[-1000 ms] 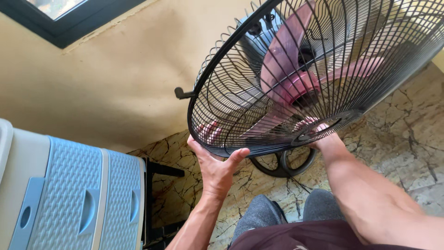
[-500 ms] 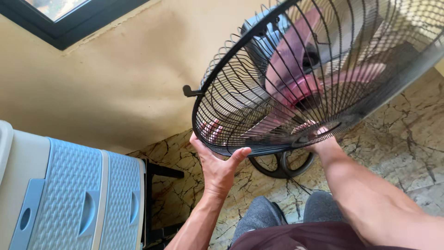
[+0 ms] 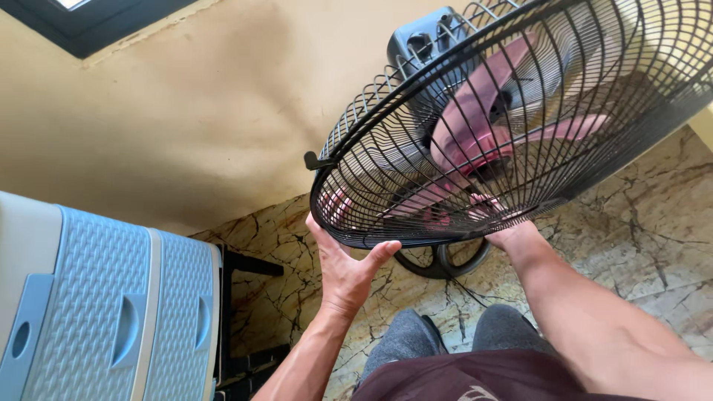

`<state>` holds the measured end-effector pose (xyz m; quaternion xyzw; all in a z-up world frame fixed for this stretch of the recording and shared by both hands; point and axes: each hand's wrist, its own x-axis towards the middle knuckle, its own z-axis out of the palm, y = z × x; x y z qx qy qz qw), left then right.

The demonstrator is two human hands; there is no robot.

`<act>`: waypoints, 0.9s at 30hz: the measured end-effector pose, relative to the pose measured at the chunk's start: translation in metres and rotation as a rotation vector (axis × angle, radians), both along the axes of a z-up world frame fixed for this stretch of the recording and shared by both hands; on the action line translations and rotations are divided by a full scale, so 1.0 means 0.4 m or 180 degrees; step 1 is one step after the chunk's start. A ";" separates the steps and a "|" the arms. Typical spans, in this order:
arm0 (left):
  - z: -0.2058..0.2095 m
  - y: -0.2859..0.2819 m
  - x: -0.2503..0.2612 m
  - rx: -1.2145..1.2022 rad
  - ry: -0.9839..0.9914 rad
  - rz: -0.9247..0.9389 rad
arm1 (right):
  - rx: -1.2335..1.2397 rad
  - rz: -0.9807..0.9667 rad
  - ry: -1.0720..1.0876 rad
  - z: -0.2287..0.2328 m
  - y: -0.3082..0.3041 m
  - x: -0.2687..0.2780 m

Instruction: The person disassembles a standing electric fan. Using a screwdriver, they remove the front grille, then detach the fan blades and the central hub cap. The removed parts are placed on a nearby table.

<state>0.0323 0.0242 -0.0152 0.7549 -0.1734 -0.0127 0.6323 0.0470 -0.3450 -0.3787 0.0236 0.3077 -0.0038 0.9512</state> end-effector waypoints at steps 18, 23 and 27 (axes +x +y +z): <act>0.018 -0.003 0.006 -0.0420 0.0195 -0.0159 | -0.1494 0.0194 0.0757 0.414 0.100 -0.127; 0.041 -0.011 -0.008 -0.0346 0.0111 -0.0027 | -0.1706 0.0125 0.0751 0.661 0.126 -0.179; 0.057 -0.009 -0.019 -0.0138 0.0053 0.0077 | -0.1797 -0.0056 0.0359 0.815 0.121 -0.194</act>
